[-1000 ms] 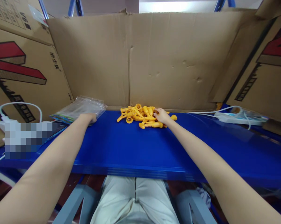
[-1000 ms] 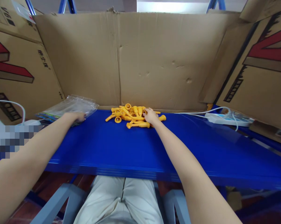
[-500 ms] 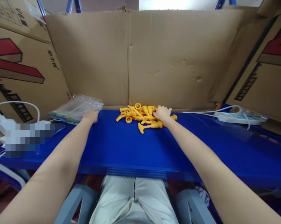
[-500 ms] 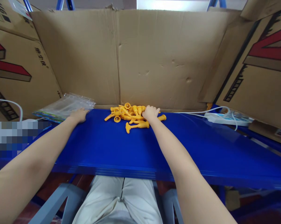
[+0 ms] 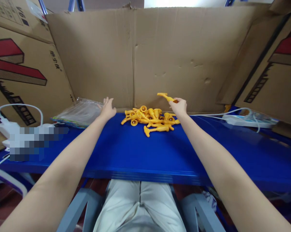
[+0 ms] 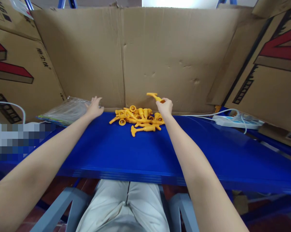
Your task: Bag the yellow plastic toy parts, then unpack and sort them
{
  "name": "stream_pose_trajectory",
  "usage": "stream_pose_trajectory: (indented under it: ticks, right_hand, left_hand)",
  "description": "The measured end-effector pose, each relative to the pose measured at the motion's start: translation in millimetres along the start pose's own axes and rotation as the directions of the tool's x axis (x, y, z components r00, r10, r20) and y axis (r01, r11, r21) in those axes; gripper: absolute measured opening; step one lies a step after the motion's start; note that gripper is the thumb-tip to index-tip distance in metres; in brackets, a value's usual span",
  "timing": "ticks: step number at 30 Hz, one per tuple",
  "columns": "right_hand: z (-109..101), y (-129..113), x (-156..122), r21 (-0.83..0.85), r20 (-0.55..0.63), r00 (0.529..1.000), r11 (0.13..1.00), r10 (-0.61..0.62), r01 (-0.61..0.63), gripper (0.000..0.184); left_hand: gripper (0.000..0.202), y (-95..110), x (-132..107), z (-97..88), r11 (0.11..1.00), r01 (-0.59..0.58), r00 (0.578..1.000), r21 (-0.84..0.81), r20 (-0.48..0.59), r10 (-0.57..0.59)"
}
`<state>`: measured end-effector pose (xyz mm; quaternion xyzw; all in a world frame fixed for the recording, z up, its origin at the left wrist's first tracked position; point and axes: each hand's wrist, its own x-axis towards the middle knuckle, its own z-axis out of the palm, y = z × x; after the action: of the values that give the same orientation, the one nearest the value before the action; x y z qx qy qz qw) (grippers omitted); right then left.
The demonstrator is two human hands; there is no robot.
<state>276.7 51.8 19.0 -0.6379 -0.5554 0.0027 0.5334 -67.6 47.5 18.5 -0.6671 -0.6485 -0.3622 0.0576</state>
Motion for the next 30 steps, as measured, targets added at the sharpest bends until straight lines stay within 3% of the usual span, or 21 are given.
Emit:
stream_pose_trajectory:
  ticks: [3,6,9,11,14,16,22,26,30]
  right_hand:
    - [2.5,-5.4,-8.1,0.148,-0.062,0.989,0.979,-0.136,0.143,0.046]
    - [1.5,-15.6,-22.2,0.191,-0.029,0.912,0.893,-0.41,0.408,0.046]
    - [1.0,-26.0,-37.5,0.188,0.033,0.773,0.764,-0.633,0.617,0.048]
    - [2.3,-32.4,-47.3,0.166,0.095,0.691,0.695,-0.717,0.699,0.053]
    - [3.3,-41.9,-60.1,0.11,0.19,0.614,0.638,-0.766,0.762,0.058]
    - [1.5,-47.5,-66.1,0.044,0.23,0.623,0.647,-0.748,0.761,0.059]
    - [-9.3,-54.2,-70.0,-0.169,0.256,0.772,0.759,-0.582,0.628,0.051]
    - [-12.2,-53.5,-68.8,-0.285,0.255,0.802,0.75,-0.541,0.597,0.046]
    - [-10.8,-53.6,-69.8,-0.352,0.263,0.802,0.72,-0.537,0.598,0.039]
  left_hand:
    - [0.073,41.0,-4.5,12.4,0.962,-0.13,0.991,-0.241,-0.055,0.12]
    - [0.08,62.4,-12.6,24.3,0.843,-0.331,0.942,-0.424,-0.102,0.318]
    - [0.083,59.5,-23.5,31.0,0.755,-0.456,0.882,-0.471,-0.127,0.454]
    - [0.082,51.2,-31.0,32.0,0.743,-0.487,0.857,-0.459,-0.087,0.507]
    - [0.077,44.0,-39.8,29.4,0.786,-0.437,0.873,-0.437,0.002,0.487]
    - [0.077,46.7,-43.5,25.6,0.829,-0.391,0.899,-0.4,0.029,0.438]
    - [0.082,70.8,-54.2,11.3,0.906,-0.322,0.943,-0.275,-0.012,0.332]
    - [0.078,78.6,-61.6,6.5,0.903,-0.353,0.93,-0.243,0.017,0.368]
    - [0.07,79.5,-62.9,6.5,0.903,-0.373,0.924,-0.212,0.008,0.383]
